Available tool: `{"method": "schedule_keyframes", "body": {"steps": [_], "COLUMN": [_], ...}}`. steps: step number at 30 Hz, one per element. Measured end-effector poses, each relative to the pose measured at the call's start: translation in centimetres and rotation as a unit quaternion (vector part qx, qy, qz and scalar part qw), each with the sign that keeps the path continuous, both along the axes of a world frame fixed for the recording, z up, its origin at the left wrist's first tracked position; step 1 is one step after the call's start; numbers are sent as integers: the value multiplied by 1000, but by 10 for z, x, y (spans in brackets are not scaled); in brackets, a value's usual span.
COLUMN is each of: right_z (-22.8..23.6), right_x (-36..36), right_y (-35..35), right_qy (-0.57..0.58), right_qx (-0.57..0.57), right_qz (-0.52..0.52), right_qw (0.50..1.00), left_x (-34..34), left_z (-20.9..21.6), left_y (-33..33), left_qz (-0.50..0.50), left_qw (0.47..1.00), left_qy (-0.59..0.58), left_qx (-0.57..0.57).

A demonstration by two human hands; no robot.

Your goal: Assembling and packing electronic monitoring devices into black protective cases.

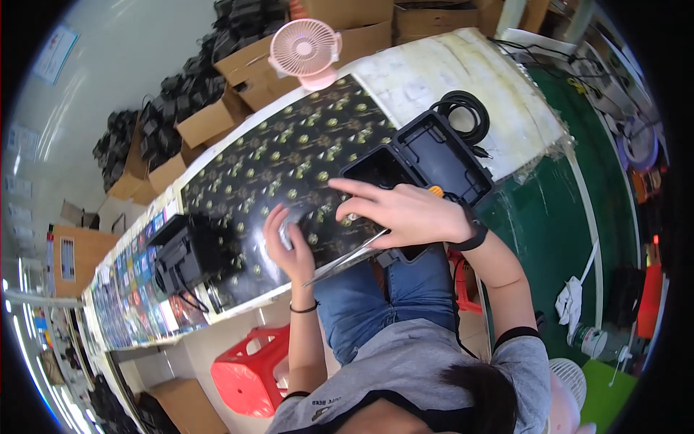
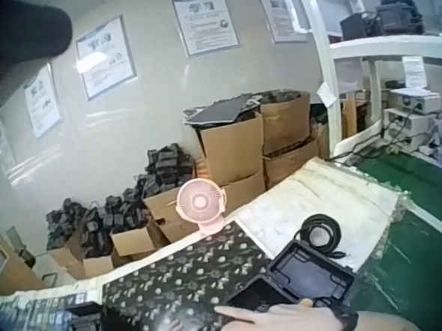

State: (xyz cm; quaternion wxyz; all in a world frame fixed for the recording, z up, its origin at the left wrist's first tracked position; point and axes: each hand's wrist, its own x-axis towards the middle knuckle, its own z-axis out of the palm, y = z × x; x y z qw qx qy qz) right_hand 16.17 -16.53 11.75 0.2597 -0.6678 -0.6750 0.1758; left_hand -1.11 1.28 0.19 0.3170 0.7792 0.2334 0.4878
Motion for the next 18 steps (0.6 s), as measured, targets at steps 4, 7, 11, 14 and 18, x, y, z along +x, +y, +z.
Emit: {"method": "schedule_keyframes", "body": {"steps": [4,7,11,14,18], "right_z": [12,23,35,41,43], "right_x": [10,26,56,70,77], "right_y": [-3,-18,-59,-75,-83], "right_qy": [38,28,6,-18,-76], "right_qx": [-7,60,76,83,93], "right_qz": [-35,-82,-262,-342,-356], "right_qw": [999,994,962,936,927], "left_x": [12,23,43,40,24], "left_z": [12,27,53,53,41], "left_y": [-21,-20,-41,-42,-51], "left_qz": [-133,-285,-376,-393,-339], "left_qw": [990,921,844,845,878], "left_qy": [37,115,161,175,164], "left_qx": [32,239,347,318,296]}}
